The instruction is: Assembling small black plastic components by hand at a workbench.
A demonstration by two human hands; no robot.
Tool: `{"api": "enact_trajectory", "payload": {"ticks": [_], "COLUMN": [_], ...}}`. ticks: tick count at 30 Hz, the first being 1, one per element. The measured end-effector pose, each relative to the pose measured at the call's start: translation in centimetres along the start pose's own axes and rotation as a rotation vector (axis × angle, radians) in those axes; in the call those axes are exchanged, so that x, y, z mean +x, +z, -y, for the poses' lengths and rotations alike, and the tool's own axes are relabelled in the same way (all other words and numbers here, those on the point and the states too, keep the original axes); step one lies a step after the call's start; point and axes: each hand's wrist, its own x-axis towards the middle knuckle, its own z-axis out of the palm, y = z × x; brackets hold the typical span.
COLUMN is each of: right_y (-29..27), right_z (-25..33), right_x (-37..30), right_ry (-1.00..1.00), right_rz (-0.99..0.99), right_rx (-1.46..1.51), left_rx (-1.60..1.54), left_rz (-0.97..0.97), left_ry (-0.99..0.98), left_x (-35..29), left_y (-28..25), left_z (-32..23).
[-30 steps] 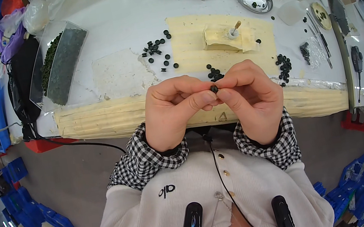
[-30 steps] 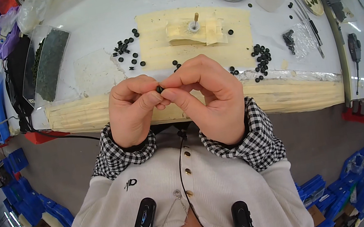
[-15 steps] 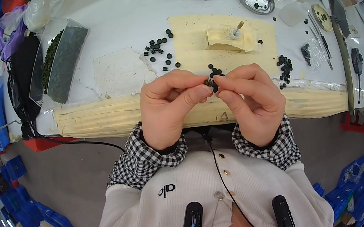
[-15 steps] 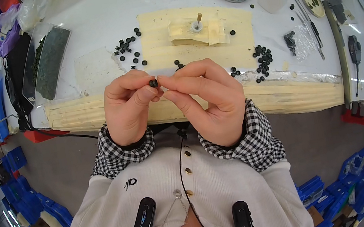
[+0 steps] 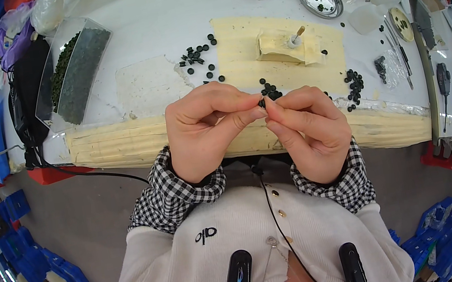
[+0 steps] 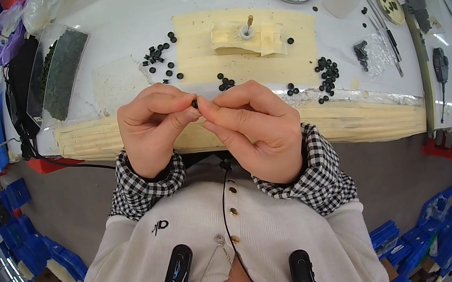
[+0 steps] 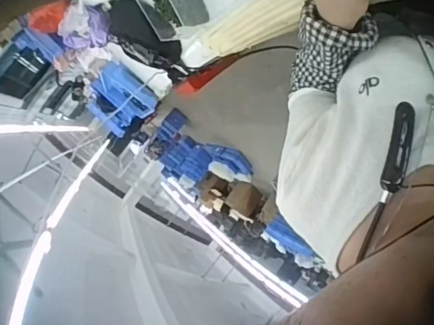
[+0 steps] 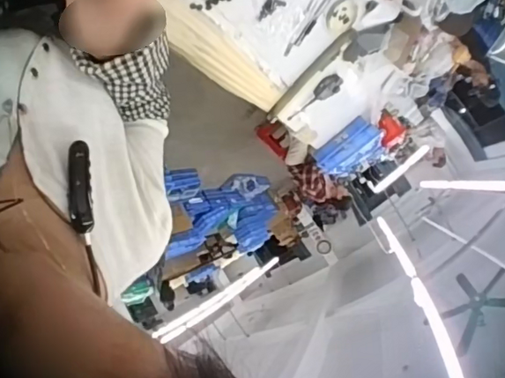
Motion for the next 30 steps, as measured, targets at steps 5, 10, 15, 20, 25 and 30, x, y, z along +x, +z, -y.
{"api": "enact_trajectory", "payload": {"ticks": [5, 10, 15, 20, 25, 30], "right_y": [0.21, 0.29, 0.23, 0.12, 0.11, -0.01], "right_z": [0.08, -0.16, -0.14, -0.27, -0.21, 0.03], "right_x": [0.08, -0.18, -0.21, -0.25, -0.33, -0.18], "right_ry": [0.035, 0.042, 0.055, 0.044, 0.039, 0.012], "right_rz": [-0.039, -0.059, -0.051, -0.045, -0.039, -0.028], "right_rx": [0.008, 0.032, 0.035, 0.026, 0.008, -0.035], "left_rx": [-0.066, -0.086, -0.09, -0.093, -0.158, -0.16], "left_rz": [-0.03, -0.026, -0.029, -0.026, -0.061, -0.052], "left_ry": [-0.034, -0.058, -0.041, -0.066, -0.141, -0.098], "left_x": [0.09, 0.12, 0.11, 0.11, 0.07, -0.04], "left_y": [0.32, 0.49, 0.47, 0.48, 0.66, 0.52], "left_z": [-0.02, -0.65, -0.51, -0.49, -0.53, -0.18]}}
